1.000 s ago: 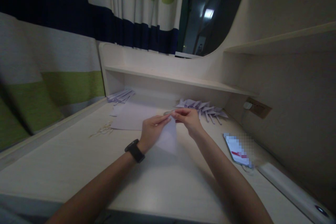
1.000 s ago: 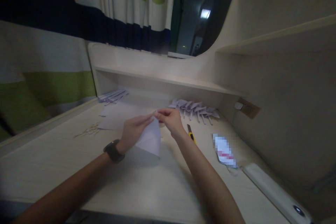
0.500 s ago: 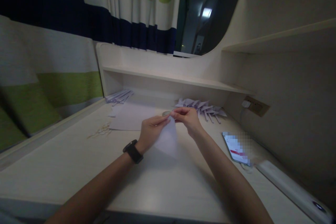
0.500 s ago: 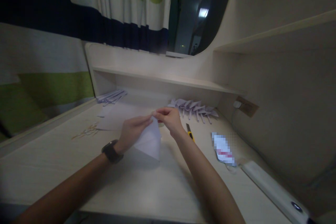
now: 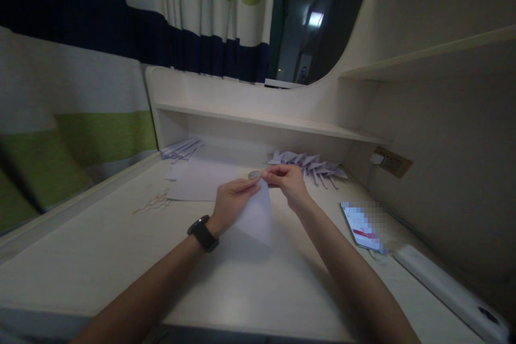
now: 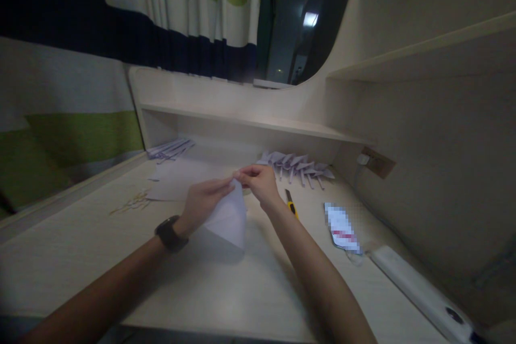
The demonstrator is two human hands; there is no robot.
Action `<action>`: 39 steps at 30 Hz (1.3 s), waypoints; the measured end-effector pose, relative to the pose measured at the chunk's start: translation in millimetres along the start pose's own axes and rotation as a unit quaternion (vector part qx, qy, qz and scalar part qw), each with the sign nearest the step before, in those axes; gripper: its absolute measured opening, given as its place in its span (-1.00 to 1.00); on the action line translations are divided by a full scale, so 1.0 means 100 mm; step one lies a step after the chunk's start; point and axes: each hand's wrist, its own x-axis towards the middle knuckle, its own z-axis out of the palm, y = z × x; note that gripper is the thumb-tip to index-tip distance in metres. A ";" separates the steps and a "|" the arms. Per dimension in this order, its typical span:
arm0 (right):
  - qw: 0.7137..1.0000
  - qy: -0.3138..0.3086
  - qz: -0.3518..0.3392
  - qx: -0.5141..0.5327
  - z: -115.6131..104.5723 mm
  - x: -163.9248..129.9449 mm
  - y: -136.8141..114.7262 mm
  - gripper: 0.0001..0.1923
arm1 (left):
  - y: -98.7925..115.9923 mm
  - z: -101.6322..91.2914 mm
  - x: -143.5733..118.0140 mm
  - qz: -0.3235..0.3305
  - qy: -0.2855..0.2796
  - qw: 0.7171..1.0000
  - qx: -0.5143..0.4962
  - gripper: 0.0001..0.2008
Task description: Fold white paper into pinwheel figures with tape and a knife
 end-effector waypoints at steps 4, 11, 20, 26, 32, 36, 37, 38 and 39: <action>1.000 0.016 0.006 0.004 -0.01 0.00 -0.02 -0.68 | 0.00 0.00 -0.01 -0.011 -0.003 1.000 0.004 -0.80; 0.999 0.042 0.020 0.014 0.00 0.00 -0.03 -0.76 | -0.01 0.00 0.00 -0.035 -0.015 0.999 -0.011 -0.79; 0.998 0.047 0.031 0.002 0.02 0.02 0.07 -0.75 | -0.06 0.01 0.02 -0.110 -0.013 0.992 -0.059 -0.77; 0.998 0.018 0.048 -0.032 -0.01 0.03 0.07 -0.75 | -0.07 0.00 0.03 -0.128 -0.027 0.990 -0.058 -0.74; 0.996 -0.027 0.067 -0.054 -0.02 0.03 0.08 -0.70 | -0.08 0.00 0.03 -0.144 -0.022 0.986 -0.076 -0.73; 0.996 -0.011 0.075 -0.041 -0.01 0.03 0.10 -0.68 | -0.09 0.00 0.02 -0.148 -0.028 0.985 -0.083 -0.73; 0.996 -0.015 0.076 -0.037 -0.01 0.04 0.10 -0.68 | -0.10 0.00 0.03 -0.151 -0.027 0.985 -0.082 -0.73; 0.996 -0.020 0.075 -0.036 -0.02 0.04 0.11 -0.67 | -0.11 0.00 0.03 -0.153 -0.023 0.985 -0.079 -0.73; 0.996 -0.023 0.073 -0.036 -0.02 0.04 0.11 -0.66 | -0.12 0.00 0.03 -0.155 -0.019 0.985 -0.076 -0.73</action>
